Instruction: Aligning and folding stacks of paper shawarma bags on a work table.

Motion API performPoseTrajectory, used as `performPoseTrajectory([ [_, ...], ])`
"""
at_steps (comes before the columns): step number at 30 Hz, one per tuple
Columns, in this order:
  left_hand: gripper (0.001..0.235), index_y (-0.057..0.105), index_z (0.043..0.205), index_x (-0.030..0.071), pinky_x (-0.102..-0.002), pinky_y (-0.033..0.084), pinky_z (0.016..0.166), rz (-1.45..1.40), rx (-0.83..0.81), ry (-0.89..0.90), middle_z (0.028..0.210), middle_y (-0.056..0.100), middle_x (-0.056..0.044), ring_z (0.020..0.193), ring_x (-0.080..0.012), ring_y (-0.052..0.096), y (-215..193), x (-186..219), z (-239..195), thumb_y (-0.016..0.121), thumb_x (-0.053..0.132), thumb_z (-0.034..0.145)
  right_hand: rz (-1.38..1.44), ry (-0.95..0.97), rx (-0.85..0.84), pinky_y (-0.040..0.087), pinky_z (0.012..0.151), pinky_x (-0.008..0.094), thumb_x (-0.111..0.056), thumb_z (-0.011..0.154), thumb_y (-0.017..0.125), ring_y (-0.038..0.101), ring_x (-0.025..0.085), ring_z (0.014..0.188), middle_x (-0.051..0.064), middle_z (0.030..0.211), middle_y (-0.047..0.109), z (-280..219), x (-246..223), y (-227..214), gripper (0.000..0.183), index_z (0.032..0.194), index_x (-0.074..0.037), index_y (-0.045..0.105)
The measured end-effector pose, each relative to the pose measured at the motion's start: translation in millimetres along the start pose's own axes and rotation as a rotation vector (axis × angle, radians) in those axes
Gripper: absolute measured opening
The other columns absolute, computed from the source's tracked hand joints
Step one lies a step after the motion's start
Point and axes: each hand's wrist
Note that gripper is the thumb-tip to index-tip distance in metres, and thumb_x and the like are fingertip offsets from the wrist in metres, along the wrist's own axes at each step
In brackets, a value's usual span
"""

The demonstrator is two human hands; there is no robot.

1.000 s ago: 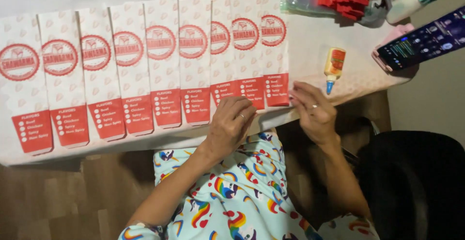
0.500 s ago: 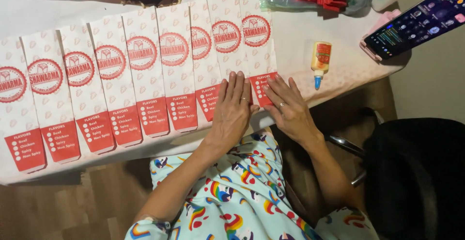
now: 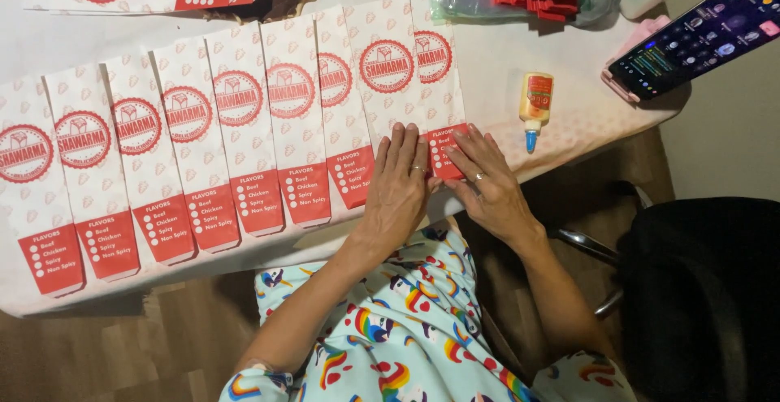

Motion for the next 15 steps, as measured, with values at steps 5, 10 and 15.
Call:
performPoseTrajectory([
  [5, 0.051, 0.062, 0.132, -0.008, -0.06, 0.035, 0.117, -0.087, 0.089, 0.008, 0.14, 0.055, -0.031, 0.139, -0.0524, 0.044, -8, 0, 6, 0.071, 0.026, 0.095, 0.004, -0.072, 0.126, 0.04, 0.119, 0.051, -0.017, 0.096, 0.076, 0.051, 0.044, 0.139, 0.024, 0.146, 0.059, 23, 12, -18, 0.039, 0.13, 0.001, 0.069],
  [10, 0.046, 0.057, 0.13, -0.004, -0.063, 0.038, 0.113, -0.08, 0.087, 0.055, 0.137, 0.054, -0.027, 0.136, -0.0525, 0.046, -21, -3, 13, 0.074, 0.018, 0.092, -0.399, 0.047, 0.1, 0.041, 0.113, 0.063, -0.019, 0.097, 0.085, 0.04, 0.048, 0.14, 0.022, 0.154, 0.044, 100, 75, -46, 0.05, 0.141, -0.004, 0.067],
  [15, 0.044, 0.051, 0.13, -0.002, -0.063, 0.041, 0.112, -0.069, 0.053, 0.065, 0.138, 0.052, -0.025, 0.136, -0.0508, 0.046, -23, -6, 8, 0.073, 0.017, 0.095, -0.704, 0.203, -0.101, 0.041, 0.105, 0.076, -0.019, 0.091, 0.082, 0.01, 0.053, 0.143, 0.025, 0.163, 0.017, 163, 122, -39, 0.072, 0.16, -0.015, 0.06],
])
Point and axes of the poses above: each hand's wrist, its own z-axis towards the middle knuckle, its own y-axis out of the palm, x = y × z
